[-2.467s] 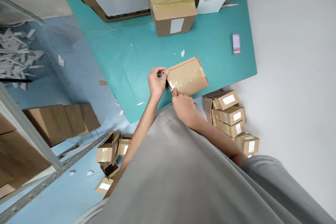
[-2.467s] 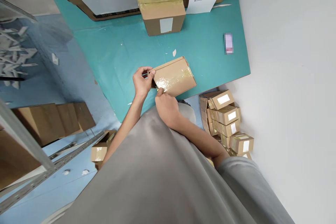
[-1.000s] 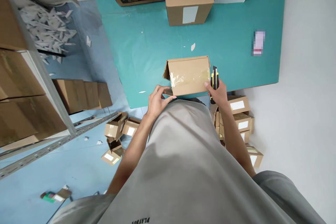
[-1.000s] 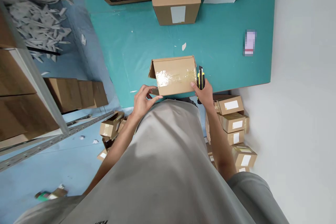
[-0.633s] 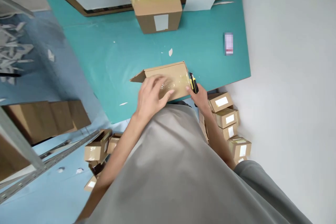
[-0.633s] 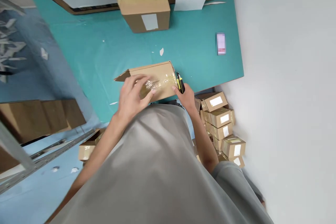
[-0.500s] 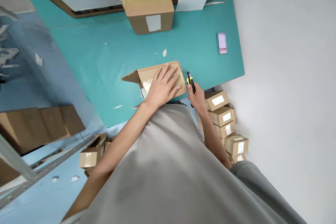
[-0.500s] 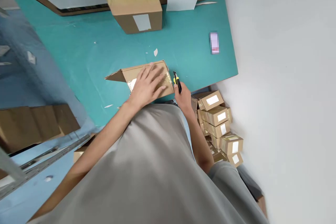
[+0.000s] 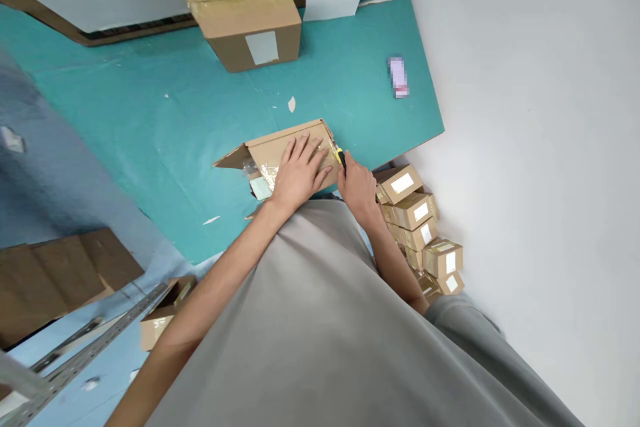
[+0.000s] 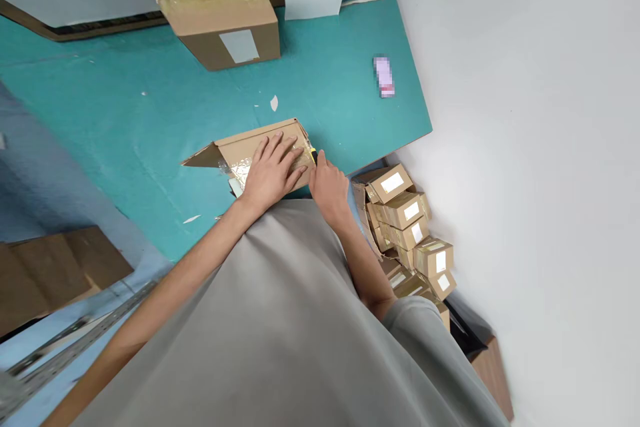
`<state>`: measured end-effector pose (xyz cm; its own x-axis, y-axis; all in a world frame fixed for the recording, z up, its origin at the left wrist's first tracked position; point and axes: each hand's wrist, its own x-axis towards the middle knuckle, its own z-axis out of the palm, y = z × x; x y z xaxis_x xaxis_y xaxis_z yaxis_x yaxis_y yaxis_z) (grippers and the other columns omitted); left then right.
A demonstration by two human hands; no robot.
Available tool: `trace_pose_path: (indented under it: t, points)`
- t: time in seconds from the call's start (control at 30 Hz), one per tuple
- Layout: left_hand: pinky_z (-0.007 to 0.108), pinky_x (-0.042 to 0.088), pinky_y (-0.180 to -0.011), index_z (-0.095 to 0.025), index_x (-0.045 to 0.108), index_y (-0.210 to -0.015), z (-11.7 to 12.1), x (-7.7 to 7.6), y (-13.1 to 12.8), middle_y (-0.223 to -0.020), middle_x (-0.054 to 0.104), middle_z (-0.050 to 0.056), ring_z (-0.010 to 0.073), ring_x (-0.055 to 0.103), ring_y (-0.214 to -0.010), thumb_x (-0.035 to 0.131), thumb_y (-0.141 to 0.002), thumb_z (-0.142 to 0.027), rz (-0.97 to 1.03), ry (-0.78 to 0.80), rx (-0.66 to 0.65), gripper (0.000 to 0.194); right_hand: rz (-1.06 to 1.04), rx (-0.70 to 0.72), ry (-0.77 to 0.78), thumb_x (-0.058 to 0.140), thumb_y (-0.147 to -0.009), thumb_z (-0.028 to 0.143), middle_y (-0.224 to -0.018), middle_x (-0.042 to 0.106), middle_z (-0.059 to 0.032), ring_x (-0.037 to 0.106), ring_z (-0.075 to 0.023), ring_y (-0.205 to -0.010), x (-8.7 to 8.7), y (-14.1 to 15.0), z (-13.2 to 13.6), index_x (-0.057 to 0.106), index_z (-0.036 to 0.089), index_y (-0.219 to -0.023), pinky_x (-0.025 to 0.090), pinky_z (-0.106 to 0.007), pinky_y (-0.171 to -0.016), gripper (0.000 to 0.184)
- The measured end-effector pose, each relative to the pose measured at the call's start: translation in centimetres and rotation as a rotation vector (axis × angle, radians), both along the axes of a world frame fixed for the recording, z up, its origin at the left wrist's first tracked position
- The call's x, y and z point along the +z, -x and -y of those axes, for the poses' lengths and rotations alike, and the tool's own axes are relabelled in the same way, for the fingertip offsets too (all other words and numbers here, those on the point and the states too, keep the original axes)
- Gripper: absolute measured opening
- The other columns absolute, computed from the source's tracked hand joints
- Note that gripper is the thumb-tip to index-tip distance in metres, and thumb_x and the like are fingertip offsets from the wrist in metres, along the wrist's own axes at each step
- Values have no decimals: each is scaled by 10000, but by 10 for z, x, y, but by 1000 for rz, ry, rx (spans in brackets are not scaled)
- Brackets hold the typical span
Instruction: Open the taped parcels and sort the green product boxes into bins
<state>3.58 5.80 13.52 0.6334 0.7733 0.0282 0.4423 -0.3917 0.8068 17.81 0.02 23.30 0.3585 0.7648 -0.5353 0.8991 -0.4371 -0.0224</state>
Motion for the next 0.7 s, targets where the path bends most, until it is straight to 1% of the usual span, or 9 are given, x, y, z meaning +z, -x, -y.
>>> trace_pose_path:
  t: [0.1, 0.2, 0.27, 0.4, 0.5, 0.6, 0.7]
  points:
    - [689, 155, -1439, -279, 692, -1543, 1, -3, 0, -1727, 585, 119, 382, 340, -1740, 592, -1083, -452, 19, 7, 11, 501, 40, 13, 52, 294, -1201, 235, -1355, 799, -250, 794, -331, -1258, 6, 7, -15, 412, 71, -1733, 609, -407, -1034, 569]
    - [697, 135, -1439, -270, 686, -1548, 2, -5, 0, -1745, 564, 129, 381, 331, -1745, 555, -1106, -425, 12, 8, 33, 486, 57, 32, 62, 317, -1193, 195, -1324, 802, -255, 793, -334, -1272, 14, 12, -24, 476, 66, -1678, 613, -403, -1022, 526]
    - [706, 131, -1436, -272, 702, -1521, 2, -5, 1, -1760, 545, 136, 378, 324, -1749, 536, -1119, -407, -2, 6, 36, 456, 67, 16, 92, 331, -1184, 173, -1330, 796, -262, 790, -334, -1283, 21, 15, -23, 520, 58, -1634, 613, -402, -1028, 501]
    - [701, 136, -1439, -270, 740, -1453, 5, -3, 1, -1786, 512, 135, 360, 321, -1752, 501, -1138, -385, -27, -9, -8, 412, 65, -32, 207, 380, -1162, 162, -1322, 793, -273, 791, -340, -1277, 33, 16, -11, 602, 57, -1531, 615, -406, -1034, 443]
    - [708, 133, -1438, -272, 738, -1451, 5, -4, -1, -1787, 511, 125, 349, 309, -1758, 506, -1140, -369, -25, -7, -7, 400, 70, -26, 196, 380, -1159, 153, -1322, 793, -272, 787, -344, -1290, 35, 15, -10, 668, 81, -1443, 618, -398, -1037, 411]
    - [704, 126, -1441, -281, 737, -1441, 2, -6, -3, -1792, 507, 117, 335, 305, -1761, 514, -1143, -341, -26, -9, 21, 377, 82, -10, 175, 366, -1140, 102, -1310, 794, -286, 791, -347, -1291, 32, 15, -11, 685, 72, -1420, 620, -397, -1030, 426]
    - [690, 104, -1449, -277, 739, -1426, 2, -8, -5, -1806, 485, 119, 324, 311, -1759, 488, -1155, -307, -55, -24, 30, 371, 63, -21, 236, 406, -1110, 77, -1283, 799, -313, 803, -367, -1264, 29, 14, -4, 674, 29, -1432, 620, -424, -1026, 421]
